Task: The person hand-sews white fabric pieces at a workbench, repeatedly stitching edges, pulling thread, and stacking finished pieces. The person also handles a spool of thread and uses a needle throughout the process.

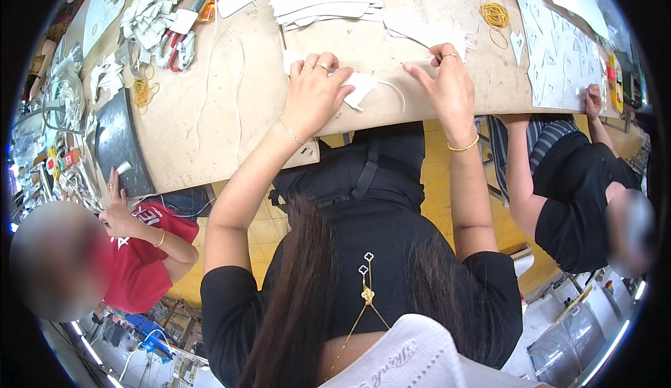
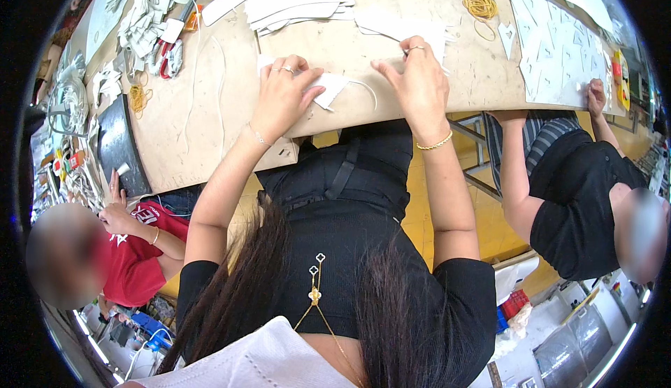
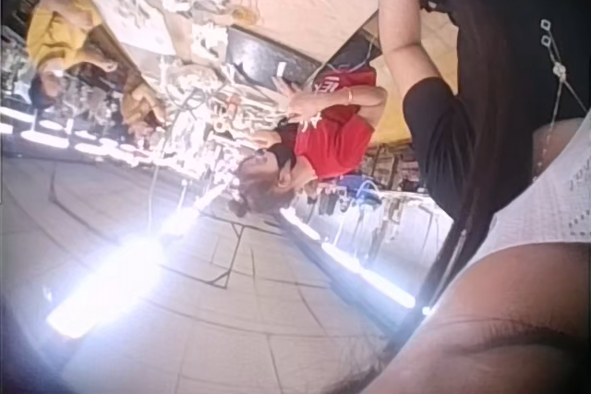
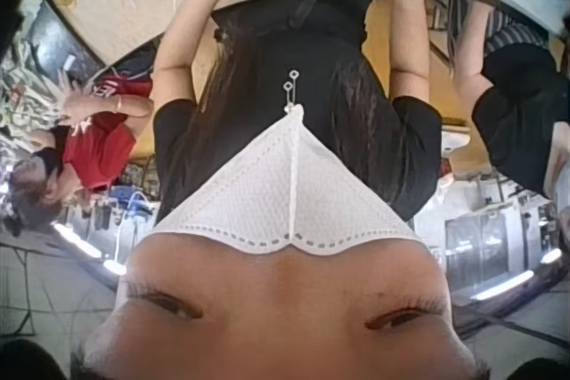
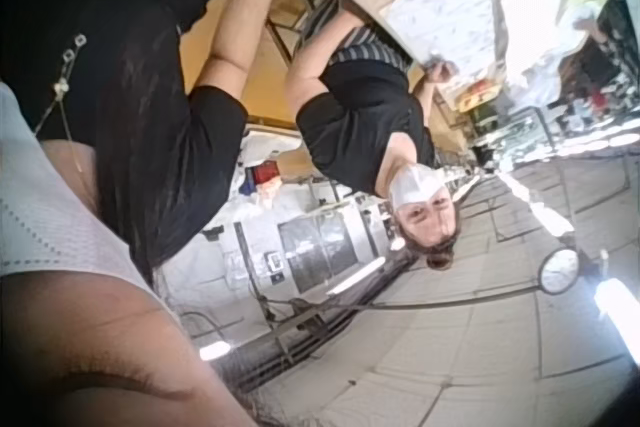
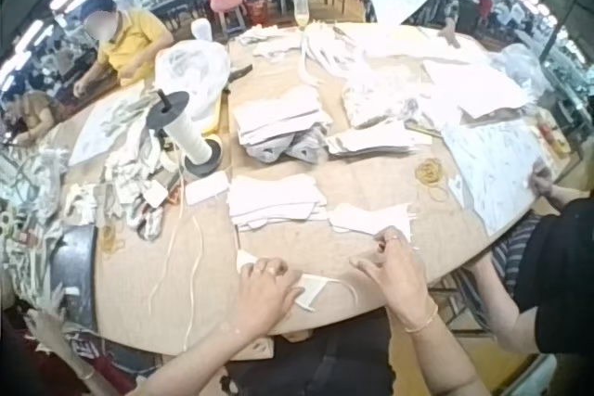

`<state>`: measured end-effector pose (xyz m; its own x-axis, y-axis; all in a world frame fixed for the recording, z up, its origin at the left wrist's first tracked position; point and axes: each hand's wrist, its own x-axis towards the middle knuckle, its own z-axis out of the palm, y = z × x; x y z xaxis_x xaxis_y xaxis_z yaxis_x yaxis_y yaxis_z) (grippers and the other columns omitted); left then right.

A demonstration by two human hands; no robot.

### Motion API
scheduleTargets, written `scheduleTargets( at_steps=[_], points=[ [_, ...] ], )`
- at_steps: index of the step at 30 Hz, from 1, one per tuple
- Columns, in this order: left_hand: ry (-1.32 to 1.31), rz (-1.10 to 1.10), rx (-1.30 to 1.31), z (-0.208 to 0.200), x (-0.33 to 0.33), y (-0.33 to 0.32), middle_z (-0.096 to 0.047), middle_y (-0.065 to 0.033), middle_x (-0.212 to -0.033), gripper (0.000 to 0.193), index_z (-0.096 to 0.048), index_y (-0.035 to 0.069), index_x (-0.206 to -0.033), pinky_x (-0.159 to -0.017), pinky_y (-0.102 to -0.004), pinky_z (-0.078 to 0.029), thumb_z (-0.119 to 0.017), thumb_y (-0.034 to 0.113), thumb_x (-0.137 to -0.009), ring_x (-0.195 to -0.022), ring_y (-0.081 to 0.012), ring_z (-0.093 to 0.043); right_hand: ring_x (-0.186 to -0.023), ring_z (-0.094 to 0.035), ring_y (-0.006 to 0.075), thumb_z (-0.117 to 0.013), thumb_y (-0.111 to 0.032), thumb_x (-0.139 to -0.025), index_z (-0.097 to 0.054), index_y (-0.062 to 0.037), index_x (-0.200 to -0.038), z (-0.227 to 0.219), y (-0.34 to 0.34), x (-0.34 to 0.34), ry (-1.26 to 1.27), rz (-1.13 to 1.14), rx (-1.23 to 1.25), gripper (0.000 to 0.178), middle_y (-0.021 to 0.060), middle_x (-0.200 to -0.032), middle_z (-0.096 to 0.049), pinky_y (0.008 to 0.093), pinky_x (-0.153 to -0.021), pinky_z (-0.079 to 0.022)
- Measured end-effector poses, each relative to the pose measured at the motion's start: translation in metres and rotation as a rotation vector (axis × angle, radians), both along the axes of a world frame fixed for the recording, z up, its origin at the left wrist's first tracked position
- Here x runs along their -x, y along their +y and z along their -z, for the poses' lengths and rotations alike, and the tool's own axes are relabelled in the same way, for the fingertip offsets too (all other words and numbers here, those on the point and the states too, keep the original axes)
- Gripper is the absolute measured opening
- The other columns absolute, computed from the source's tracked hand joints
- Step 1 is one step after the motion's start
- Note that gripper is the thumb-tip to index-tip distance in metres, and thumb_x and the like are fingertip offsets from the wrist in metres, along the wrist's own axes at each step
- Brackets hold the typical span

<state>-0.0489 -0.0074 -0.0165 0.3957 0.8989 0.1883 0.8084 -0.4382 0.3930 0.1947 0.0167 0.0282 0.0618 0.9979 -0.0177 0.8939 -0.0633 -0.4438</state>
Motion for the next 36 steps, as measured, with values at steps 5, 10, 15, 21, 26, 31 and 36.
scheduleTargets(
  at_steps=[5, 10, 15, 21, 26, 31, 36],
  points=[
    [-0.141, -0.154, 0.22, -0.002, -0.007, 0.013, -0.062, -0.0052, -0.102, 0.029, -0.073, 0.013, -0.104, -0.092, -0.0414, -0.038, -0.079, 0.029, -0.081, -0.106, -0.0271, -0.054, -0.091, -0.068, 0.0308, -0.082, -0.034, -0.082, -0.06, -0.0003, -0.108, 0.0, 0.004, 0.01, 0.196, -0.021, 0.171, 0.048, 0.0174, -0.103, -0.067, 0.04, -0.079, -0.054],
    [-0.106, -0.24, 0.344, -0.006, -0.015, 0.023, -0.063, -0.0058, -0.103, 0.029, -0.072, 0.01, -0.103, -0.092, -0.0407, -0.038, -0.079, 0.027, -0.08, -0.106, -0.0279, -0.054, -0.096, -0.067, 0.032, -0.078, -0.026, -0.085, -0.06, 0.0002, -0.109, 0.017, -0.003, 0.02, 0.213, -0.108, 0.187, 0.04, 0.0188, -0.104, -0.066, 0.0412, -0.083, -0.053],
    [-0.185, -0.174, 0.357, -0.009, -0.008, 0.021, -0.063, -0.009, -0.104, 0.027, -0.071, 0.008, -0.099, -0.095, -0.0404, -0.039, -0.08, 0.023, -0.079, -0.105, -0.0302, -0.054, -0.097, -0.064, 0.028, -0.069, -0.009, -0.088, -0.06, 0.003, -0.122, 0.015, -0.012, 0.0, 0.156, -0.156, -0.042, 0.036, 0.0192, -0.109, -0.062, 0.0368, -0.087, -0.052],
    [-0.006, -0.049, 0.282, -0.016, -0.006, 0.018, -0.062, -0.0092, -0.103, 0.026, -0.067, 0.01, -0.1, -0.096, -0.0429, -0.036, -0.079, 0.019, -0.079, -0.107, -0.029, -0.055, -0.093, -0.061, 0.0338, -0.065, -0.001, -0.087, -0.058, -0.0005, -0.136, -0.012, -0.031, 0.005, 0.093, -0.259, 0.162, 0.049, 0.0172, -0.101, -0.057, 0.0414, -0.085, -0.05],
    [-0.019, -0.056, 0.579, -0.024, -0.005, 0.02, -0.062, -0.0085, -0.106, 0.029, -0.066, 0.011, -0.104, -0.094, -0.0427, -0.035, -0.078, 0.02, -0.08, -0.106, -0.0292, -0.056, -0.087, -0.065, 0.032, -0.067, -0.005, -0.086, -0.063, -0.002, -0.131, -0.02, -0.036, 0.022, -0.07, -0.276, 0.221, 0.045, 0.0133, -0.102, -0.059, 0.0417, -0.079, -0.054],
    [-0.032, -0.071, 0.284, -0.023, -0.003, 0.007, -0.061, -0.0086, -0.106, 0.029, -0.066, 0.011, -0.1, -0.094, -0.0435, -0.035, -0.08, 0.023, -0.079, -0.107, -0.0279, -0.056, -0.086, -0.067, 0.0325, -0.066, -0.004, -0.085, -0.066, -0.0036, -0.126, -0.019, -0.03, 0.03, -0.15, -0.287, 0.225, 0.041, 0.0124, -0.102, -0.06, 0.0432, -0.077, -0.055],
    [0.06, -0.01, 0.342, -0.021, 0.002, 0.007, -0.061, -0.0085, -0.105, 0.026, -0.066, 0.011, -0.095, -0.093, -0.0439, -0.035, -0.08, 0.024, -0.078, -0.108, -0.0273, -0.056, -0.083, -0.068, 0.0326, -0.064, -0.002, -0.082, -0.069, -0.0051, -0.123, -0.022, -0.028, 0.028, -0.218, -0.337, 0.261, 0.041, 0.0123, -0.101, -0.061, 0.0435, -0.074, -0.055]
  ],
)
